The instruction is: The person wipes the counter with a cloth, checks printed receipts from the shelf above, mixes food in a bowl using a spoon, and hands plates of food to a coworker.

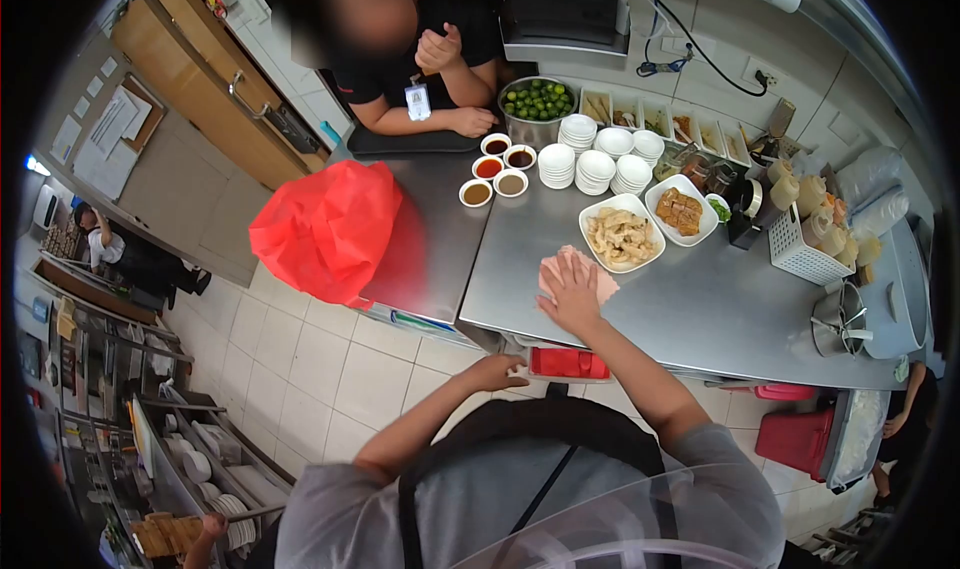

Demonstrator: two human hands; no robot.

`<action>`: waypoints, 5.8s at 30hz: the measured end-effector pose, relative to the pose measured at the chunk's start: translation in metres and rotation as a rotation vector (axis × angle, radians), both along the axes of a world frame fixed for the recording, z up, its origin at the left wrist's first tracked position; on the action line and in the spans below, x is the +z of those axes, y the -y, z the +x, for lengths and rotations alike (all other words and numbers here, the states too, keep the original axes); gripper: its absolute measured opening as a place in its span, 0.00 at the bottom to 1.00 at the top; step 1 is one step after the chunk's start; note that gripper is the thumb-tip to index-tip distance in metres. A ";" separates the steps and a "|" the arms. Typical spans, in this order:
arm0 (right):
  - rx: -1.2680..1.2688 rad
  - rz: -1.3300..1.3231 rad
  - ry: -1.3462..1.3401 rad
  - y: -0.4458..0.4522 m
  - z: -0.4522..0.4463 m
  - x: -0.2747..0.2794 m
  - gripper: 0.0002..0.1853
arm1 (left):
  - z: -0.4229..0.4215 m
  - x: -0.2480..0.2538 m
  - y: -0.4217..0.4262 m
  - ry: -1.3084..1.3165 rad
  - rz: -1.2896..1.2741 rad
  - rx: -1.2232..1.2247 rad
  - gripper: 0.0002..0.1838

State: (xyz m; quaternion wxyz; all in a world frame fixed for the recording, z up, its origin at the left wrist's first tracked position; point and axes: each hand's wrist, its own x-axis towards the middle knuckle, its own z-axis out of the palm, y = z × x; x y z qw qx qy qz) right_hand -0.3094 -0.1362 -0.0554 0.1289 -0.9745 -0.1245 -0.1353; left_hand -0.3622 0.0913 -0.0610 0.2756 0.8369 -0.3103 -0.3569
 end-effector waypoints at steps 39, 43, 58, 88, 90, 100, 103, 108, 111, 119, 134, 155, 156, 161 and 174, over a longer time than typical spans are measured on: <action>-0.901 -0.304 0.003 0.239 -0.082 0.010 0.23 | -0.071 -0.123 -0.104 0.022 0.238 0.284 0.28; -0.428 -0.262 0.315 0.131 -0.066 -0.010 0.18 | -0.055 -0.058 -0.037 -0.316 0.151 0.317 0.23; -0.607 0.659 0.329 0.340 -0.176 0.069 0.20 | 0.081 0.034 0.203 -0.783 -0.766 0.907 0.23; -0.064 0.016 -0.129 0.051 0.107 -0.017 0.31 | 0.021 0.098 -0.005 -0.745 -0.711 1.164 0.30; 0.131 -0.018 -0.241 0.009 0.098 0.010 0.31 | 0.024 0.113 -0.008 -0.716 -0.747 1.140 0.30; 0.623 0.047 -0.091 0.045 -0.013 0.011 0.26 | 0.077 0.087 0.039 -0.778 -0.742 0.961 0.25; 0.136 -0.135 -0.137 0.132 -0.039 0.017 0.24 | 0.094 0.067 0.071 -0.857 -0.714 0.914 0.24; -0.395 -0.044 0.014 0.292 -0.113 -0.014 0.22 | 0.120 0.044 0.130 -0.906 -0.697 0.904 0.22; -0.733 -0.049 -0.013 0.345 -0.159 -0.023 0.23 | 0.128 0.038 0.158 -0.966 -0.804 0.866 0.21; -1.005 -0.122 0.031 0.338 -0.175 -0.035 0.24 | 0.114 0.033 0.132 -0.908 -0.749 0.918 0.20; 0.094 0.714 -0.332 0.154 -0.091 0.058 0.15 | 0.104 0.076 0.054 -0.646 -0.795 0.936 0.15; -0.018 0.133 -0.085 0.168 -0.092 -0.004 0.21 | 0.136 0.007 0.072 0.001 -0.544 0.785 0.08; -0.099 0.151 -0.075 0.203 -0.104 -0.004 0.21 | 0.136 0.000 0.068 0.071 -0.547 0.784 0.08; -0.693 0.040 0.186 0.320 -0.163 -0.035 0.19 | 0.132 -0.018 0.066 0.385 -0.618 0.745 0.07; -1.139 -0.137 0.291 0.312 -0.165 -0.043 0.20 | 0.124 -0.009 0.069 0.585 -0.602 0.609 0.06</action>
